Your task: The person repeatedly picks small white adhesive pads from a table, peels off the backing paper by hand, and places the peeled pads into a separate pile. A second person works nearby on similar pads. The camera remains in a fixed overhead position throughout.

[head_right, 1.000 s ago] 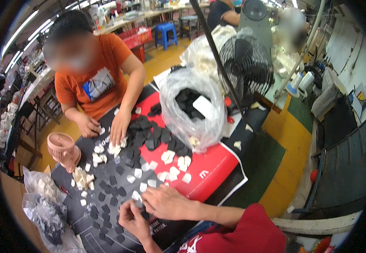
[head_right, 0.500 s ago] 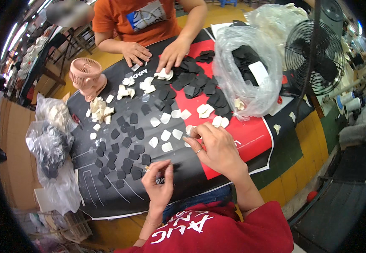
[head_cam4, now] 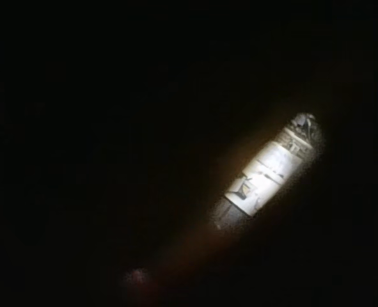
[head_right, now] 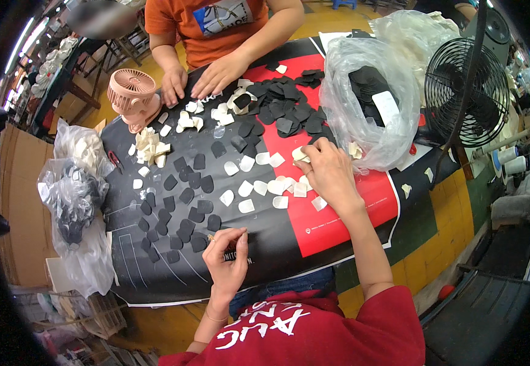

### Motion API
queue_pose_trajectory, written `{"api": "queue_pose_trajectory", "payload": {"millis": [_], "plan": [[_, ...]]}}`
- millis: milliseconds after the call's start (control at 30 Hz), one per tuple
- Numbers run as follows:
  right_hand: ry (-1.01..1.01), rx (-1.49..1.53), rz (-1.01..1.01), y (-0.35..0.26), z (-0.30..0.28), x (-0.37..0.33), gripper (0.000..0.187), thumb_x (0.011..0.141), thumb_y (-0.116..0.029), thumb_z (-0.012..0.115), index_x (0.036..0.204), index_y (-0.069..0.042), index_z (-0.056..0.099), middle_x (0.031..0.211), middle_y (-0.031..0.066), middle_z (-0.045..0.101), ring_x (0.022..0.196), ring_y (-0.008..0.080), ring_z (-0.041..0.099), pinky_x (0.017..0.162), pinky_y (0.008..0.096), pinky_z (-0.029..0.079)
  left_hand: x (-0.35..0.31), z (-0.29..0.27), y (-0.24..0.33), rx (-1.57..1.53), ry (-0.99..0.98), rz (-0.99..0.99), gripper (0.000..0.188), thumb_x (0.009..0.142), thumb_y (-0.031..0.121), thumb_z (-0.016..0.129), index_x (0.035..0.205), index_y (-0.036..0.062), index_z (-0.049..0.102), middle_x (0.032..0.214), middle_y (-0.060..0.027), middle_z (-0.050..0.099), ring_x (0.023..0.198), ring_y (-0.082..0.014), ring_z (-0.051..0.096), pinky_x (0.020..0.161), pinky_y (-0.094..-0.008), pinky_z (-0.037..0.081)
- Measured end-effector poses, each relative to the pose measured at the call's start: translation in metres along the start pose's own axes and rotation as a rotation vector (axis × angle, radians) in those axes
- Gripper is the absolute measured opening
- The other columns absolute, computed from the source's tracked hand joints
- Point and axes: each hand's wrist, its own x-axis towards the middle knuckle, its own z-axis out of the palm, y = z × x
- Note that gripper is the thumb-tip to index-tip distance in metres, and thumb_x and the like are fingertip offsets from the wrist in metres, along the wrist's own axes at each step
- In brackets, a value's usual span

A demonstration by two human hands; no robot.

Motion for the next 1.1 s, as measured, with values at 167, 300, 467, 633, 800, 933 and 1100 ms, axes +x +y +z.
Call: {"api": "queue_pose_trajectory", "payload": {"millis": [167, 300, 467, 633, 800, 933, 1100], "plan": [[0.018, -0.037, 0.008, 0.006, 0.012, 0.000, 0.012, 0.091, -0.018, 0.068, 0.093, -0.006, 0.068, 0.088, 0.0087, 0.061, 0.084, 0.0287, 0.063, 0.071, 0.0435, 0.045, -0.001, 0.003, 0.001, -0.019, -0.003, -0.012, 0.014, 0.086, -0.003, 0.071, 0.100, -0.0005, 0.071, 0.090, -0.0120, 0.069, 0.069, -0.0181, 0.065, 0.064, -0.0276, 0.052], [0.053, -0.010, 0.052, 0.001, 0.008, 0.003, 0.011, 0.093, -0.016, 0.065, 0.094, -0.005, 0.066, 0.091, 0.0103, 0.062, 0.083, 0.0318, 0.062, 0.071, 0.0451, 0.046, 0.001, 0.005, 0.003, -0.048, 0.008, 0.016, 0.012, 0.087, -0.004, 0.070, 0.099, -0.0020, 0.071, 0.087, -0.0099, 0.069, 0.070, -0.0132, 0.063, 0.063, -0.0245, 0.049], [0.008, 0.364, 0.173, -0.017, -0.021, -0.006, 0.013, 0.097, -0.011, 0.059, 0.100, 0.000, 0.062, 0.091, 0.0112, 0.063, 0.077, 0.0256, 0.064, 0.068, 0.0375, 0.049, 0.006, 0.002, 0.007, -0.123, 0.005, -0.076, 0.015, 0.089, -0.004, 0.068, 0.103, -0.0019, 0.071, 0.092, -0.0083, 0.069, 0.074, -0.0104, 0.064, 0.064, -0.0230, 0.049], [-0.349, 0.854, 0.098, -0.047, -0.039, -0.030, 0.013, 0.099, -0.008, 0.059, 0.103, 0.004, 0.062, 0.084, 0.0074, 0.063, 0.073, 0.0140, 0.062, 0.067, 0.0287, 0.049, 0.016, 0.003, 0.011, -0.351, -0.031, -0.157, 0.030, 0.089, -0.002, 0.069, 0.119, 0.0012, 0.069, 0.102, -0.0085, 0.069, 0.081, -0.0109, 0.064, 0.071, -0.0241, 0.052], [-0.290, 0.771, 0.106, -0.058, -0.039, -0.029, 0.012, 0.097, -0.007, 0.060, 0.102, 0.003, 0.062, 0.085, 0.0104, 0.064, 0.071, 0.0210, 0.063, 0.066, 0.0323, 0.049, 0.019, 0.004, 0.014, -0.345, -0.123, -0.168, 0.037, 0.088, 0.002, 0.070, 0.125, 0.0025, 0.066, 0.106, -0.0110, 0.069, 0.084, -0.0127, 0.065, 0.075, -0.0257, 0.052], [0.053, 0.172, 0.066, -0.034, -0.026, -0.001, 0.017, 0.093, -0.011, 0.064, 0.106, -0.001, 0.065, 0.089, 0.0149, 0.066, 0.076, 0.0350, 0.064, 0.066, 0.0435, 0.048, 0.015, 0.005, 0.013, -0.214, -0.137, -0.177, 0.035, 0.088, 0.003, 0.071, 0.123, 0.0035, 0.067, 0.104, -0.0094, 0.071, 0.083, -0.0129, 0.066, 0.071, -0.0263, 0.051], [-0.059, -0.047, 0.033, -0.012, -0.011, -0.001, 0.022, 0.092, -0.019, 0.068, 0.107, -0.003, 0.068, 0.090, 0.0121, 0.064, 0.079, 0.0303, 0.065, 0.069, 0.0423, 0.048, 0.005, 0.007, 0.010, -0.183, -0.131, -0.193, 0.031, 0.088, 0.004, 0.071, 0.119, 0.0036, 0.069, 0.103, -0.0098, 0.071, 0.083, -0.0151, 0.067, 0.072, -0.0273, 0.050]]}}
